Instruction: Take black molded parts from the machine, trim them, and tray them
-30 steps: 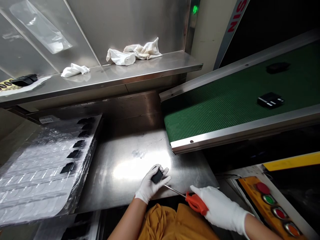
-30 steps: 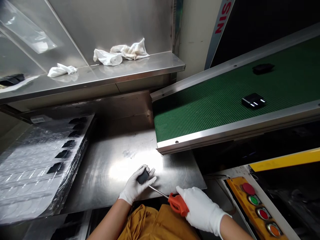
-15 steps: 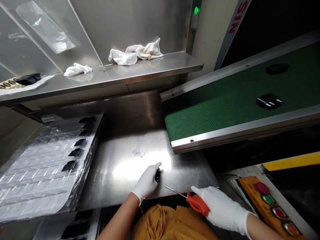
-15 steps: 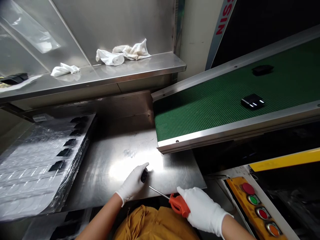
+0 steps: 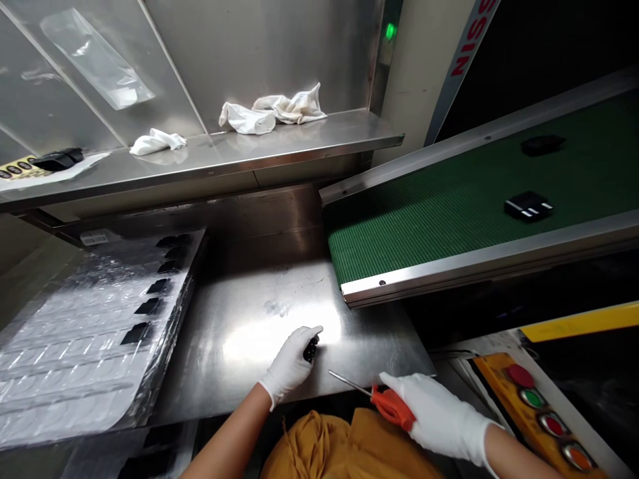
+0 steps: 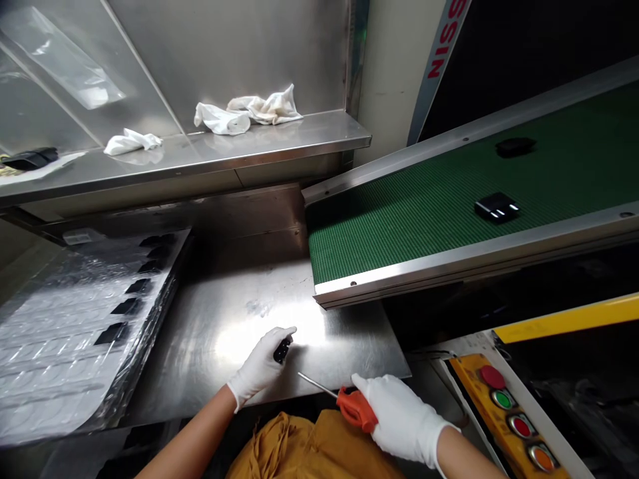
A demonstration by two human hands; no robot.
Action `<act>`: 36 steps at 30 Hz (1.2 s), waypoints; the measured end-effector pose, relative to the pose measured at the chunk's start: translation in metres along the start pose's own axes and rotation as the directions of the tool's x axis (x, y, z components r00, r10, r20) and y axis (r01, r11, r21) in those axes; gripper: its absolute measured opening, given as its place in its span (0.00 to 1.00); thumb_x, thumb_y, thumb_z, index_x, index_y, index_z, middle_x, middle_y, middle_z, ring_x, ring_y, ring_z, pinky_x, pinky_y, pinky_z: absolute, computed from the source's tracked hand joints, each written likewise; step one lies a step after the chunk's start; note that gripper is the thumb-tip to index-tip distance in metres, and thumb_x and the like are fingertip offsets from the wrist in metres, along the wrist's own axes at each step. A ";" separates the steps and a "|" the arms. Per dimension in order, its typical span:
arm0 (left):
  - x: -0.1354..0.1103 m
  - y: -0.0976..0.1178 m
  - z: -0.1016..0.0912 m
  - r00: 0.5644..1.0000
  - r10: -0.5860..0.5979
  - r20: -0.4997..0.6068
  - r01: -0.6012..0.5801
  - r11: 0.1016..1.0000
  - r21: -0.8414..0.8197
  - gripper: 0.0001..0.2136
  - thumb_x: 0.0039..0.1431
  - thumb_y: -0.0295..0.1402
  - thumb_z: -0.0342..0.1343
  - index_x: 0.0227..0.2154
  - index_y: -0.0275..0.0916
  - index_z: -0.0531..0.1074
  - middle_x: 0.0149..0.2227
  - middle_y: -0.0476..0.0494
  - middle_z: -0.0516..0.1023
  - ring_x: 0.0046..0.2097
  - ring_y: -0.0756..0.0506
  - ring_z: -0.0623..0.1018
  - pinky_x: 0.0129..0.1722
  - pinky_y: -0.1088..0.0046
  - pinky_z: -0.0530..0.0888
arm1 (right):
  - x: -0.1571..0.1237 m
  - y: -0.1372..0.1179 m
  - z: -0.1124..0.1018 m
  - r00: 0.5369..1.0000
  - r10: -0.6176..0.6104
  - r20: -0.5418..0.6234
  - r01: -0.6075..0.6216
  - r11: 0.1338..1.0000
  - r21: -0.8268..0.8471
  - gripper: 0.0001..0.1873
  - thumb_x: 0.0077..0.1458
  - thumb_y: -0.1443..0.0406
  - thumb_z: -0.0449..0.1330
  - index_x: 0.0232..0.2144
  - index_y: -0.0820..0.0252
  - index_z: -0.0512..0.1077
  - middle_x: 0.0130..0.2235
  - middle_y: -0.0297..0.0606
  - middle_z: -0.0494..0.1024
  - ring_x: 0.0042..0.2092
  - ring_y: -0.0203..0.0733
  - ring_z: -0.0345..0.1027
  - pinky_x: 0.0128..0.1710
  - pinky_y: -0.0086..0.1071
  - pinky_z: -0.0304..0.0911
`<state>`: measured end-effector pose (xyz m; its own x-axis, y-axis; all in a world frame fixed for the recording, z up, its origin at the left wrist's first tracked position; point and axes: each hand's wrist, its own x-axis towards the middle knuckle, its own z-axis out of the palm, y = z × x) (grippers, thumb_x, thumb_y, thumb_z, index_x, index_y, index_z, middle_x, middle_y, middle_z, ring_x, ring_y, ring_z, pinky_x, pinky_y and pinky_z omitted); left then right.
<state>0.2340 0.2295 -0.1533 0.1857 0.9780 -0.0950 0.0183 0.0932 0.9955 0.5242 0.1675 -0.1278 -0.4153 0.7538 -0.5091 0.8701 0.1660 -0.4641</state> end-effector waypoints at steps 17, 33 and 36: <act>-0.001 0.018 0.028 0.902 -0.431 -0.021 0.354 0.767 -0.535 0.13 0.47 0.27 0.67 0.38 0.36 0.73 0.31 0.48 0.75 0.36 0.47 0.77 0.45 0.67 0.77 | 0.005 -0.008 0.000 0.995 -0.059 -0.081 0.041 0.978 -0.203 0.22 0.38 0.60 0.60 0.39 0.59 0.69 0.30 0.43 0.78 0.29 0.53 0.72 0.25 0.35 0.50; 0.002 0.019 0.059 0.716 -0.698 0.034 0.330 0.294 -0.897 0.15 0.57 0.17 0.51 0.46 0.31 0.70 0.36 0.40 0.78 0.36 0.46 0.80 0.38 0.65 0.81 | -0.014 -0.011 -0.043 0.836 -0.128 -0.534 0.156 0.988 0.008 0.27 0.44 0.68 0.58 0.50 0.61 0.66 0.35 0.41 0.77 0.36 0.47 0.72 0.40 0.37 0.65; -0.003 0.035 0.068 0.733 -0.665 0.141 0.313 0.146 -0.938 0.12 0.61 0.21 0.51 0.47 0.30 0.70 0.37 0.39 0.77 0.39 0.46 0.80 0.42 0.63 0.80 | -0.025 -0.010 -0.085 0.630 -0.207 -0.749 0.267 0.963 -0.041 0.39 0.46 0.69 0.57 0.62 0.63 0.54 0.45 0.46 0.75 0.46 0.49 0.70 0.51 0.43 0.63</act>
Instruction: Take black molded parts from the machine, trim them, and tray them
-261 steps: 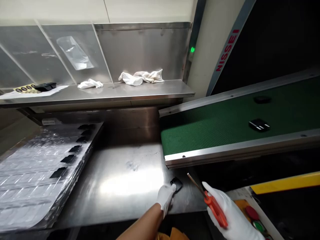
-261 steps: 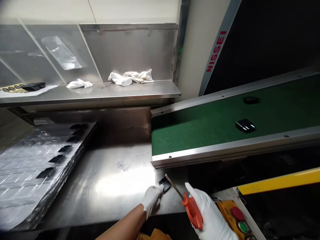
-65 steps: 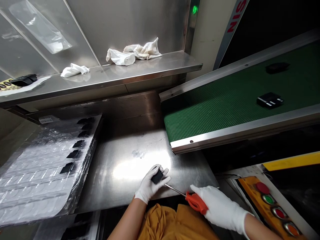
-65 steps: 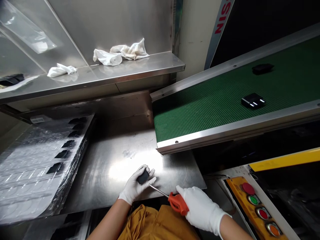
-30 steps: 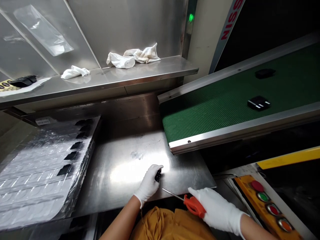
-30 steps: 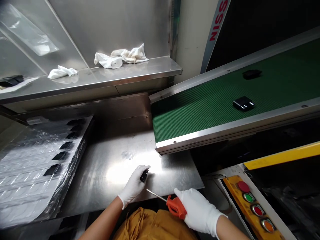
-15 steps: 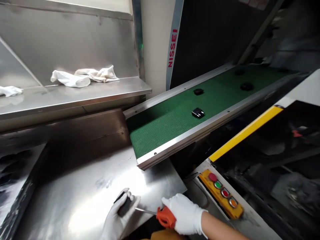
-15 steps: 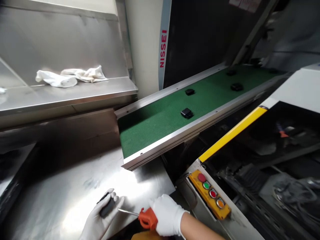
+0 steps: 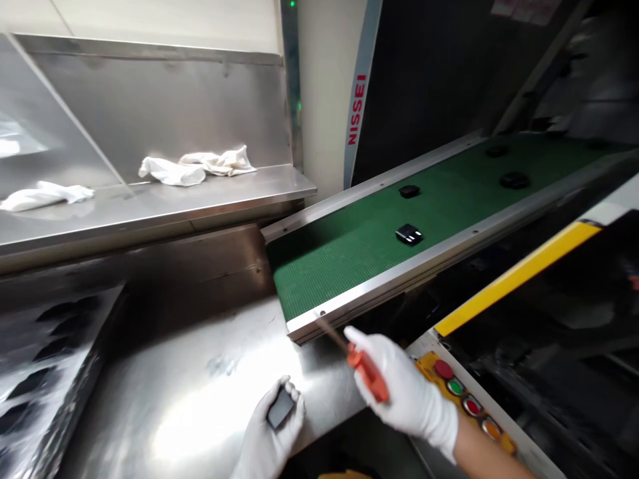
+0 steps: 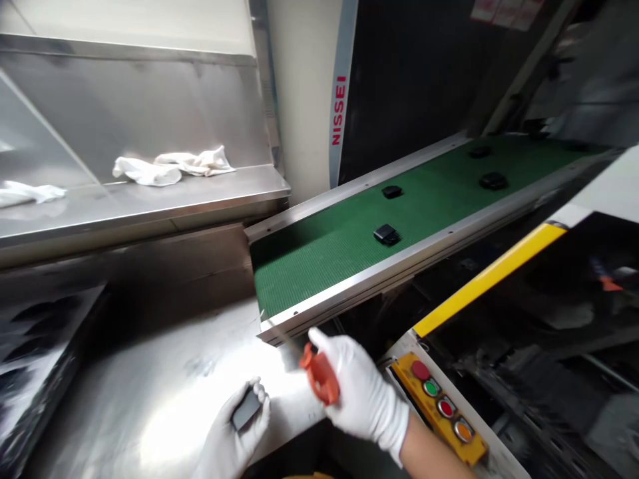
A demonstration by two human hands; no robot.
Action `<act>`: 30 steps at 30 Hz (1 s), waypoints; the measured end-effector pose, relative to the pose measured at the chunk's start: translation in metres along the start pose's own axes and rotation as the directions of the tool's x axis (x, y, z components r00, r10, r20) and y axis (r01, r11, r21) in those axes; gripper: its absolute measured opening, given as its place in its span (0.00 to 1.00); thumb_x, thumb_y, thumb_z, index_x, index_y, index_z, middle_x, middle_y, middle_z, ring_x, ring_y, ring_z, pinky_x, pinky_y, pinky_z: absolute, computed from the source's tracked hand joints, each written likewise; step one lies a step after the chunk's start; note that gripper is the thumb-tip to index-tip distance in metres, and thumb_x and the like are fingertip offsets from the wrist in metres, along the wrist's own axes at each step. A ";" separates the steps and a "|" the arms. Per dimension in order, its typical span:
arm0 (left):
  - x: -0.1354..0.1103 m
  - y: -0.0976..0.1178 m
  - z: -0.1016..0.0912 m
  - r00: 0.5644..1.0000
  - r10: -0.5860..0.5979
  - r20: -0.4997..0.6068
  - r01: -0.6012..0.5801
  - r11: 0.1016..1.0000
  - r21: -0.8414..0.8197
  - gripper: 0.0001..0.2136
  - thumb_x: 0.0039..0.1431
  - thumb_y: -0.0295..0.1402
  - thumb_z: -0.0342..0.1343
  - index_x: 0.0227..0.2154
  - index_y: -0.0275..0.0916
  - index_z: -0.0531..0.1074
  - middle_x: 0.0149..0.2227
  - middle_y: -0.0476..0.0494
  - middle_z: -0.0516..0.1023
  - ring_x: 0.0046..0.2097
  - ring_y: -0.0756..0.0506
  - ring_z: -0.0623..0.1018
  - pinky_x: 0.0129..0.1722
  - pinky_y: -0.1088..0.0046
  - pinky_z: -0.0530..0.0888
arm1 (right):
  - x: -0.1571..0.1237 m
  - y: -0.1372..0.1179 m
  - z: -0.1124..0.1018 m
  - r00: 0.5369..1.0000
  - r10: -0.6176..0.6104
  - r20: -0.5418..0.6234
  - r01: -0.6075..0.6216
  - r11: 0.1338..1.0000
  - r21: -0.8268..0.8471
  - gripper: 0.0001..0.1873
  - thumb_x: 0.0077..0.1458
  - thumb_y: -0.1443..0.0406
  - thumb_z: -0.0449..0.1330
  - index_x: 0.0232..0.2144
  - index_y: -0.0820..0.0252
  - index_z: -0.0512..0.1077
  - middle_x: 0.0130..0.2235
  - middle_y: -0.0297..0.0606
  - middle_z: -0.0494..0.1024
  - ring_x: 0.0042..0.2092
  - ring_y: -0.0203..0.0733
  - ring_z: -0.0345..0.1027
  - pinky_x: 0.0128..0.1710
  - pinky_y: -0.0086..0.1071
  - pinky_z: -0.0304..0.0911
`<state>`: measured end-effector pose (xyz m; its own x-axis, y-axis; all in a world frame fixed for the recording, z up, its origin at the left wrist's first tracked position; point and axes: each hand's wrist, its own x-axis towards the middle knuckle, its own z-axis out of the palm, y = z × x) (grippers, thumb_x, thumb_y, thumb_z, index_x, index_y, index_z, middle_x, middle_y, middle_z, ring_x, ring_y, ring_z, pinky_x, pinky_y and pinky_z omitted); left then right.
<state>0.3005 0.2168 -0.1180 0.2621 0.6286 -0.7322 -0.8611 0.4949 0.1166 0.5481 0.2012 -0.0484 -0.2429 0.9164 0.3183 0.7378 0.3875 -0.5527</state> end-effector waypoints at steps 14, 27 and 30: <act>-0.059 -0.005 0.027 0.899 -0.208 0.384 0.229 0.973 -0.009 0.21 0.60 0.46 0.57 0.46 0.34 0.70 0.36 0.44 0.73 0.39 0.47 0.76 0.45 0.67 0.76 | 0.090 0.061 -0.022 0.975 -0.017 -0.222 -0.118 0.805 -0.581 0.18 0.54 0.54 0.56 0.42 0.60 0.68 0.25 0.36 0.71 0.31 0.47 0.65 0.40 0.39 0.61; -0.071 0.007 0.023 0.917 -0.047 0.395 0.023 0.998 0.064 0.31 0.56 0.56 0.53 0.51 0.34 0.71 0.33 0.44 0.74 0.40 0.44 0.76 0.49 0.62 0.74 | 0.047 0.020 -0.004 0.916 -0.095 -0.390 -0.129 0.851 -0.510 0.40 0.51 0.47 0.62 0.56 0.70 0.62 0.44 0.56 0.75 0.45 0.61 0.69 0.45 0.51 0.65; -0.072 0.010 0.025 0.911 0.031 0.412 -0.032 0.999 -0.004 0.32 0.56 0.55 0.54 0.51 0.30 0.72 0.32 0.43 0.73 0.44 0.42 0.76 0.60 0.58 0.67 | 0.020 -0.013 0.015 0.884 -0.152 -0.443 0.006 0.950 -0.314 0.22 0.54 0.61 0.63 0.51 0.62 0.68 0.43 0.49 0.77 0.44 0.52 0.72 0.47 0.47 0.67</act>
<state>0.2837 0.1912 -0.0475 0.3917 0.8349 -0.3867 -0.8707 0.4722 0.1375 0.5236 0.2160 -0.0463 -0.0473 0.7064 0.7063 0.8967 0.3416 -0.2816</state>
